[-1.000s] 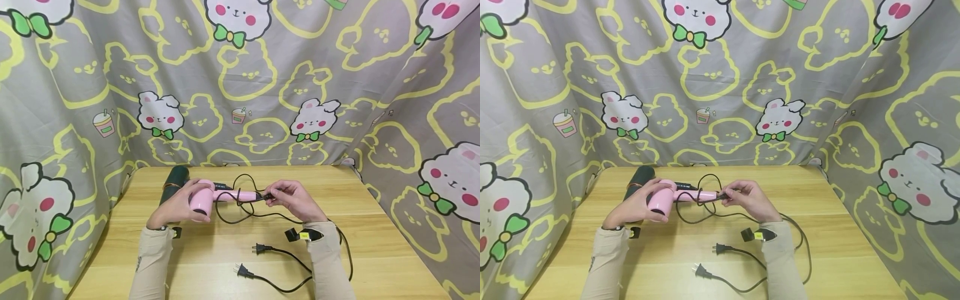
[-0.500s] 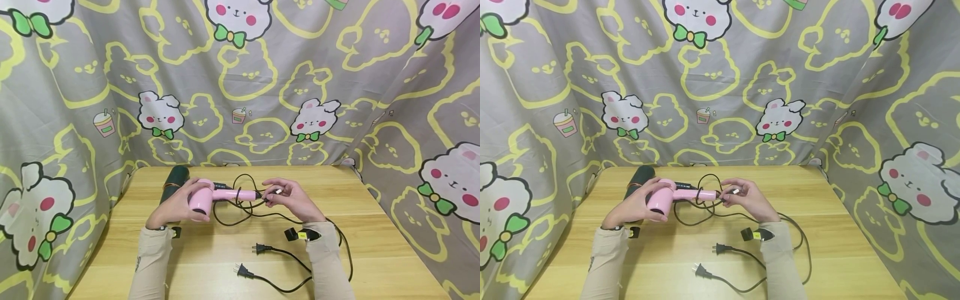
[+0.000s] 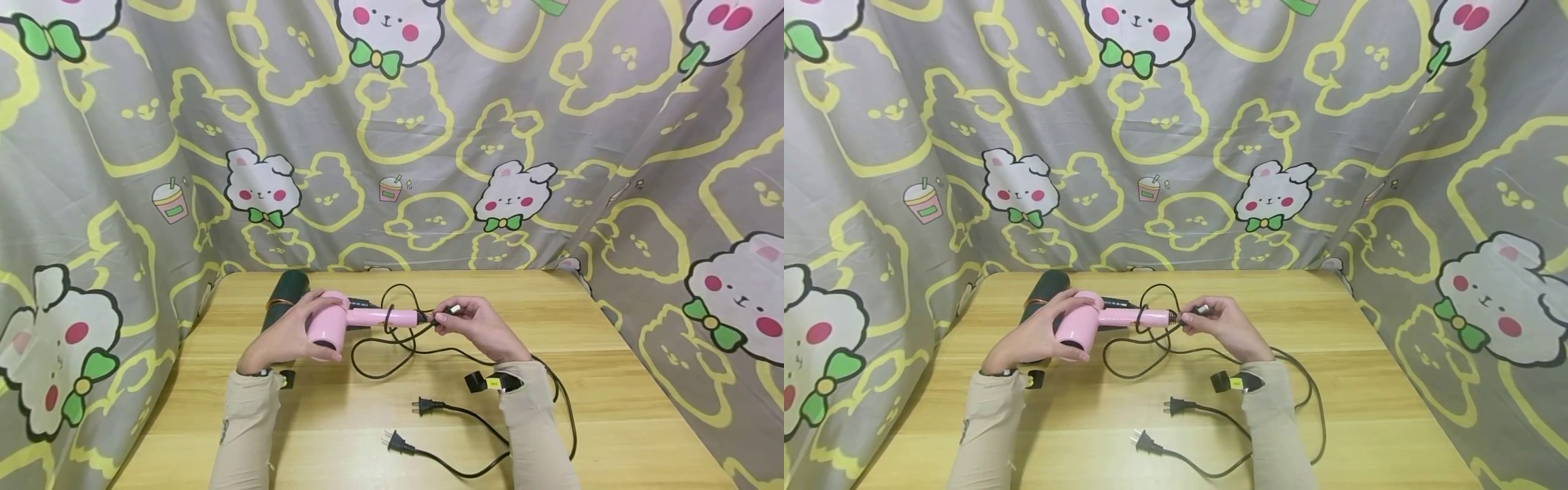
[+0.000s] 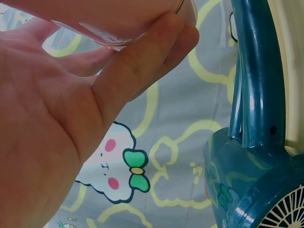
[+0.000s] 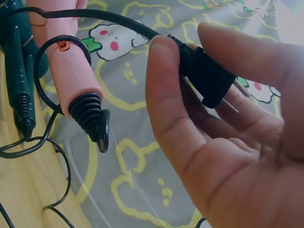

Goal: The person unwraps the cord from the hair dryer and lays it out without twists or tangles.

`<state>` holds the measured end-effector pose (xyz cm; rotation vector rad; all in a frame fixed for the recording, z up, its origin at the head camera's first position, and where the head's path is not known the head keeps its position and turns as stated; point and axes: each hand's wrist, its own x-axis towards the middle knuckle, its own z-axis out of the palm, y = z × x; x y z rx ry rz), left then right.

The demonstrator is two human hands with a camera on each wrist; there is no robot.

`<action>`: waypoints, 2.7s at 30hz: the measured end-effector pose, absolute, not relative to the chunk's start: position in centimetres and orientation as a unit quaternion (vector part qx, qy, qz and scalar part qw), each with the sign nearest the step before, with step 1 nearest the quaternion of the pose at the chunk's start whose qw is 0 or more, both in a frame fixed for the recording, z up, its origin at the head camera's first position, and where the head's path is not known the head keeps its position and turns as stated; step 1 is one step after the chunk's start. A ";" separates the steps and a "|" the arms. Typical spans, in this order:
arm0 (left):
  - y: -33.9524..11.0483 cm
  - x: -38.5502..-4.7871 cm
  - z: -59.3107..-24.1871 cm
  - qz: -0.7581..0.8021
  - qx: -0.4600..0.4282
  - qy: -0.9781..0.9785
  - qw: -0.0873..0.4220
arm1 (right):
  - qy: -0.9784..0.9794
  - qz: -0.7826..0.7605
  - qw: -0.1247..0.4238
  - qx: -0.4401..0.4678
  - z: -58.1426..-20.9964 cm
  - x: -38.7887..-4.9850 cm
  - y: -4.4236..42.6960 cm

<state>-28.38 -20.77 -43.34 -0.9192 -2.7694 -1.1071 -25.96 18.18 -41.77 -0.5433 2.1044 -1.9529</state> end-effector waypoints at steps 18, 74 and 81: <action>-20.9 -28.2 -43.2 -0.349 -0.290 -0.891 0.015 | 0.729 -0.657 0.130 -0.143 -41.8 -26.1 18.3; -20.7 -27.6 -42.6 -0.360 -0.293 -0.886 -0.006 | 0.720 -0.693 -0.015 -0.040 -44.3 -27.6 18.0; -20.5 -27.6 -42.6 -0.360 -0.298 -0.884 -0.012 | 0.680 -0.730 -0.055 -0.041 -43.9 -27.5 17.5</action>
